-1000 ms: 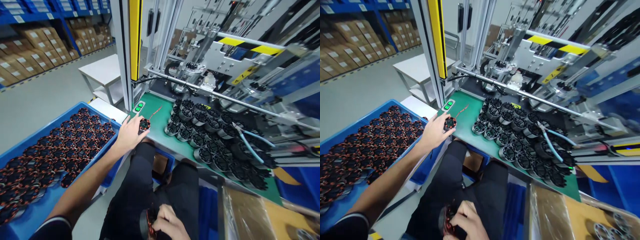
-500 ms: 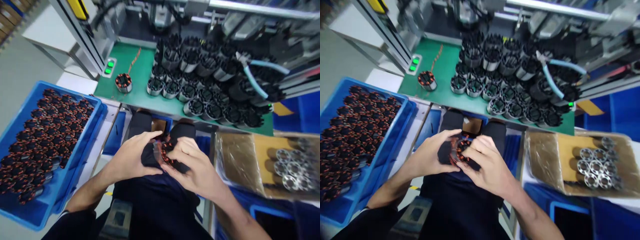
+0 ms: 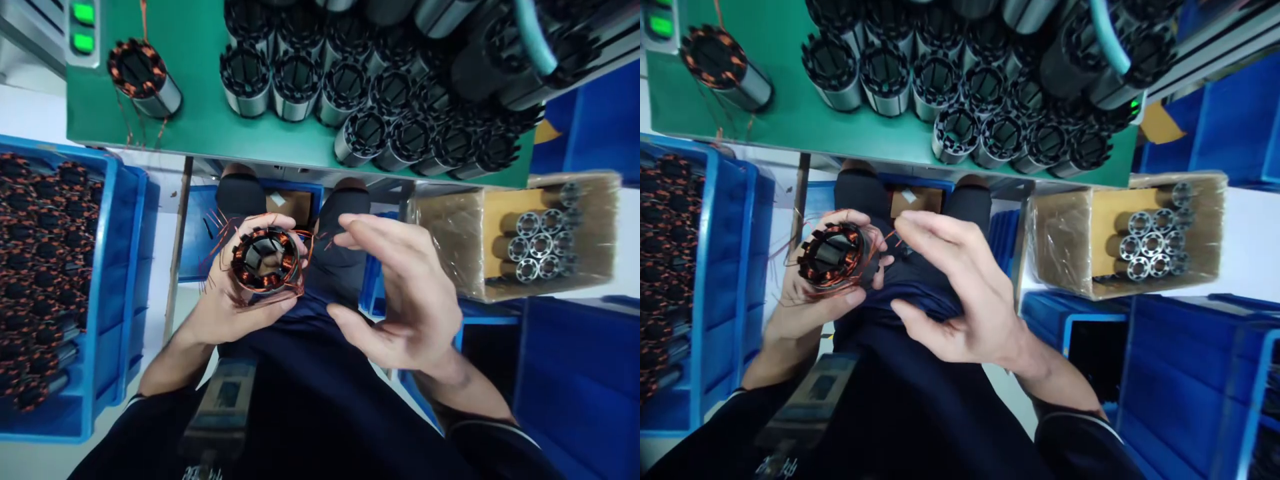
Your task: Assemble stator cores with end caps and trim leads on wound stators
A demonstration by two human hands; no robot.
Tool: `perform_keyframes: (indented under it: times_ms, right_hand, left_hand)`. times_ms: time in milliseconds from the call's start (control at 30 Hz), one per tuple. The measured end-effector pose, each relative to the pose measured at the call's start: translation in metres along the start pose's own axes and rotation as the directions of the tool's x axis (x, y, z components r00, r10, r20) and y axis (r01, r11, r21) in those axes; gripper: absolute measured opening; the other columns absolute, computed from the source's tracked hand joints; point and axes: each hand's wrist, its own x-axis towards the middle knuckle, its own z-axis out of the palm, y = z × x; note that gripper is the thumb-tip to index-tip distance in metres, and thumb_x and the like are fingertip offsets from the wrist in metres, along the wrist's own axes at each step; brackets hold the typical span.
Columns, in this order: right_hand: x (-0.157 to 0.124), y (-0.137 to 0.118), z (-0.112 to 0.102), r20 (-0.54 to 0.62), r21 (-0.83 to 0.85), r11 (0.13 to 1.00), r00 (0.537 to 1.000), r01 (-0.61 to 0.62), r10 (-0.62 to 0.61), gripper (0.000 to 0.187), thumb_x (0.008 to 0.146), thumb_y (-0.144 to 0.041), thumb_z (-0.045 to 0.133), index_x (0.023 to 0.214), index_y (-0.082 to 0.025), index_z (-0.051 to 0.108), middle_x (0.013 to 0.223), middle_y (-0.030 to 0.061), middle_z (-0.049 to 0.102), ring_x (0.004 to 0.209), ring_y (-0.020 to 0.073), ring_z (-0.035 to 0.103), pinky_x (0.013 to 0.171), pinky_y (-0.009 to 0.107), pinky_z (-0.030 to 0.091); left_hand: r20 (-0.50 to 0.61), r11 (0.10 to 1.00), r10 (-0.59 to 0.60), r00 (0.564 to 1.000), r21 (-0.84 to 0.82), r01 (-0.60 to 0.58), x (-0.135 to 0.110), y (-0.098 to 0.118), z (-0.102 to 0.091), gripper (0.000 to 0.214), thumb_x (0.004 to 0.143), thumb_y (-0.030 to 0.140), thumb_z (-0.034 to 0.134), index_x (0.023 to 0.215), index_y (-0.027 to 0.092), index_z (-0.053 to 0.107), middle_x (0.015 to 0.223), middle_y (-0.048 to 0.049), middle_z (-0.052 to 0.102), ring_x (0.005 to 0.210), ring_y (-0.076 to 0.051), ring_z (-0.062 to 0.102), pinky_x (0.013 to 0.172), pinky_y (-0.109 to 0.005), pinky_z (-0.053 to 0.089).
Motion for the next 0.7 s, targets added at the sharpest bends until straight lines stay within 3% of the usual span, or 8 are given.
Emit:
perform_keyframes:
  times_ms: [67,167,300,400,500,600,700]
  right_hand:
    - [0.006,-0.005,0.004,-0.036,-0.091,0.996,0.999,0.015,-0.018,0.085,0.107,-0.024,0.08,0.185,-0.033,0.047,0.179,0.0137,0.061,0.158,0.0402,0.067,0.115,0.058,0.074]
    - [0.016,-0.008,0.008,-0.001,-0.233,0.97,0.997,0.073,-0.075,0.077,0.108,-0.013,0.078,0.18,-0.024,0.053,0.176,0.0162,0.066,0.16,0.035,0.069,0.122,0.051,0.071]
    - [0.016,-0.005,0.014,-0.019,-0.207,0.962,0.982,0.181,-0.189,0.071,0.105,0.001,0.08,0.171,-0.019,0.064,0.138,0.0089,0.088,0.12,0.0213,0.086,0.11,0.033,0.073]
    - [0.013,-0.003,0.018,0.018,-0.239,0.953,0.982,0.185,-0.186,0.064,0.105,-0.002,0.083,0.165,-0.021,0.071,0.126,0.0066,0.09,0.106,0.021,0.086,0.101,0.033,0.074]
    - [0.011,-0.002,0.025,0.018,-0.279,0.945,0.985,0.171,-0.173,0.05,0.108,-0.009,0.081,0.155,-0.024,0.078,0.138,0.0105,0.087,0.125,0.0263,0.084,0.109,0.039,0.073]
    - [0.01,0.002,0.035,0.044,-0.267,0.951,0.988,0.155,-0.149,0.046,0.114,-0.017,0.076,0.159,-0.027,0.073,0.158,0.0123,0.078,0.145,0.029,0.077,0.121,0.045,0.07]
    - [0.006,0.007,0.043,0.033,-0.254,0.954,0.987,0.158,-0.155,0.055,0.113,-0.008,0.073,0.167,-0.02,0.066,0.152,0.012,0.079,0.139,0.0223,0.078,0.12,0.034,0.069]
  left_hand:
    - [0.022,0.992,-0.064,0.998,-0.106,0.066,0.001,0.003,0.006,0.072,0.096,0.027,0.097,0.162,0.034,0.069,0.136,-0.0092,0.081,0.101,-0.022,0.085,0.095,-0.037,0.076]
    - [0.005,0.967,-0.122,0.992,-0.225,0.12,0.002,0.007,0.013,0.069,0.096,0.03,0.098,0.16,0.034,0.073,0.13,-0.0077,0.082,0.087,-0.019,0.083,0.086,-0.034,0.076]
    - [-0.006,0.963,-0.14,0.99,-0.234,0.134,0.001,0.01,0.012,0.064,0.095,0.028,0.098,0.155,0.033,0.077,0.123,-0.0077,0.085,0.082,-0.02,0.083,0.08,-0.035,0.077]
    - [0.041,0.953,-0.177,0.983,-0.243,0.181,-0.003,0.007,0.007,0.067,0.093,0.033,0.101,0.156,0.031,0.077,0.117,-0.0083,0.086,0.081,-0.022,0.084,0.077,-0.035,0.076]
    - [0.064,0.93,-0.219,0.974,-0.287,0.228,-0.01,-0.002,0.004,0.066,0.1,0.041,0.093,0.162,0.031,0.073,0.111,-0.0089,0.088,0.085,-0.026,0.087,0.082,-0.041,0.077]
    - [0.049,0.912,-0.243,0.969,-0.329,0.245,-0.015,-0.011,0.004,0.057,0.105,0.045,0.085,0.159,0.031,0.074,0.108,-0.0078,0.088,0.082,-0.027,0.086,0.08,-0.043,0.077]
    - [-0.004,0.889,-0.302,0.953,-0.362,0.28,-0.013,-0.016,0.008,0.05,0.102,0.05,0.089,0.146,0.029,0.079,0.105,-0.0061,0.088,0.07,-0.021,0.079,0.074,-0.04,0.075]
